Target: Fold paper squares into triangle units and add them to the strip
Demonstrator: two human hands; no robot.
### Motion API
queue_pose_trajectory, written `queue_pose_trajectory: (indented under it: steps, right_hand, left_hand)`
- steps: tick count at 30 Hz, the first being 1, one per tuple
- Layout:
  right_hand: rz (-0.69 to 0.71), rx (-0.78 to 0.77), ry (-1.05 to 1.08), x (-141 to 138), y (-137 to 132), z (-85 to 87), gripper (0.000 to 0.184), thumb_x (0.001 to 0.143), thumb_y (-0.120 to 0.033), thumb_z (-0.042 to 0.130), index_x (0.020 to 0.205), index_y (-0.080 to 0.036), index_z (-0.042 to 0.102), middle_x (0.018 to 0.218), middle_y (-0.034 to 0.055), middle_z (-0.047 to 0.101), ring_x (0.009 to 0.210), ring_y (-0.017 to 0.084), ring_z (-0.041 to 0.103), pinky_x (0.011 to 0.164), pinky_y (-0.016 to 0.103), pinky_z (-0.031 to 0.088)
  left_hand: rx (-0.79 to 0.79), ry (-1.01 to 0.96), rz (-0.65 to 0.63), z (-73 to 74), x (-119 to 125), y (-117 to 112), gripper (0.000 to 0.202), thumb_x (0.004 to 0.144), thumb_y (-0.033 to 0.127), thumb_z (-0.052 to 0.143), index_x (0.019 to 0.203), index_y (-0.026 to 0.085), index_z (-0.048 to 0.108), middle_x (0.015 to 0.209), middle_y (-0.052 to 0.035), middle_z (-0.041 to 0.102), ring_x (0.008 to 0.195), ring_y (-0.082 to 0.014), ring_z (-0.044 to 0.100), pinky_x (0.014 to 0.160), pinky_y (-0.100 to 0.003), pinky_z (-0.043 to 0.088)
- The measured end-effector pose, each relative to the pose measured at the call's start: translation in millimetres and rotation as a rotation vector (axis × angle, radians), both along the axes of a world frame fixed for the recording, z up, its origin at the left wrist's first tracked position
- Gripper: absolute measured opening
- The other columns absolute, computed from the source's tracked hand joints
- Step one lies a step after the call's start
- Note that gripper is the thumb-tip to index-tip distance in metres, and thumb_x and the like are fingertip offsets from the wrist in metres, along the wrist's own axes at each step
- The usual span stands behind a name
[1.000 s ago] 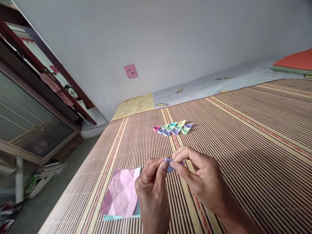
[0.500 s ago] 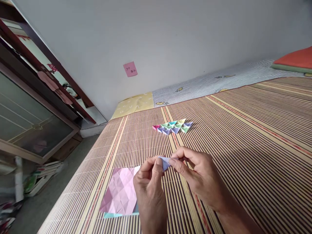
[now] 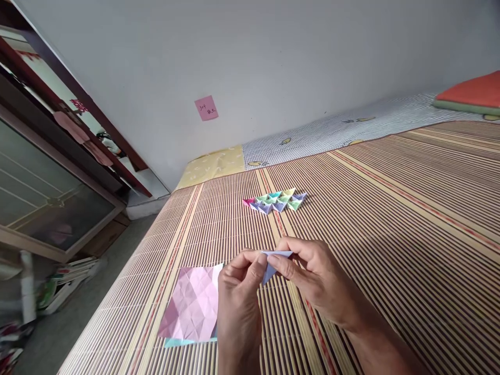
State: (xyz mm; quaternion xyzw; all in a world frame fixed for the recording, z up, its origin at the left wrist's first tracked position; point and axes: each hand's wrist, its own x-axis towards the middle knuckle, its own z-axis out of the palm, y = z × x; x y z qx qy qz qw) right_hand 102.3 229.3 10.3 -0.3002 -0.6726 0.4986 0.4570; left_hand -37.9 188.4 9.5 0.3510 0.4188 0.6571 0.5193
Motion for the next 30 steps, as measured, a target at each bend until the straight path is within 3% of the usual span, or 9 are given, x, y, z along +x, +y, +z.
queue_pose_trajectory:
  steps: [4,8,11,18,26,30]
  right_hand:
    - [0.066,-0.046,-0.075,8.8,4.2,-0.3,0.034,0.094,-0.037,0.067,0.068,-0.018,0.058,0.061,-0.0058,0.041,0.055,0.010,0.035,0.049,0.026,0.027]
    - [0.106,-0.109,0.015,8.2,6.7,-0.7,0.025,0.092,-0.036,0.070,0.077,-0.017,0.065,0.068,-0.0028,0.053,0.061,0.011,0.047,0.053,0.024,0.039]
    - [0.089,-0.064,0.019,1.3,3.6,1.3,0.017,0.092,-0.028,0.069,0.080,-0.017,0.069,0.073,0.0000,0.063,0.067,0.012,0.057,0.060,0.025,0.046]
    - [0.017,0.092,-0.024,-2.9,-0.5,5.7,0.023,0.095,-0.017,0.058,0.072,-0.017,0.063,0.065,-0.0032,0.055,0.059,0.010,0.048,0.054,0.024,0.038]
    - [0.101,0.026,-0.083,-5.5,-1.4,2.8,0.022,0.097,-0.024,0.062,0.076,-0.018,0.067,0.065,-0.0035,0.055,0.060,0.011,0.049,0.055,0.025,0.037]
    - [0.036,0.093,-0.101,-5.5,-2.3,0.6,0.029,0.097,-0.022,0.059,0.068,-0.019,0.054,0.062,-0.0050,0.047,0.056,0.010,0.044,0.051,0.025,0.033]
  left_hand:
    - [-0.019,0.141,-0.062,-0.9,-7.2,-1.4,0.019,0.082,0.031,0.083,0.073,0.016,0.075,0.064,0.0003,0.062,0.063,-0.0101,0.052,0.063,-0.021,0.044]
    - [-0.001,0.059,0.084,-4.3,-4.3,-1.7,0.019,0.082,0.031,0.083,0.072,0.018,0.074,0.066,0.0016,0.060,0.065,-0.0100,0.050,0.067,-0.021,0.045]
    - [-0.021,-0.060,0.162,-5.1,0.0,-0.8,0.017,0.076,0.030,0.087,0.073,0.018,0.075,0.064,0.0026,0.055,0.064,-0.0098,0.048,0.066,-0.021,0.045]
    - [-0.067,-0.156,0.060,-1.8,1.5,1.8,0.023,0.075,0.027,0.088,0.066,0.014,0.071,0.060,0.0024,0.053,0.060,-0.0086,0.047,0.061,-0.019,0.044]
    - [-0.019,-0.287,0.119,-3.5,2.4,0.5,0.018,0.076,0.021,0.087,0.067,0.014,0.072,0.063,0.0017,0.058,0.063,-0.0078,0.053,0.065,-0.017,0.048]
    - [-0.065,-0.369,0.139,-6.8,2.9,3.1,0.019,0.069,0.019,0.091,0.068,0.013,0.073,0.064,0.0017,0.060,0.060,-0.0064,0.053,0.060,-0.015,0.049]
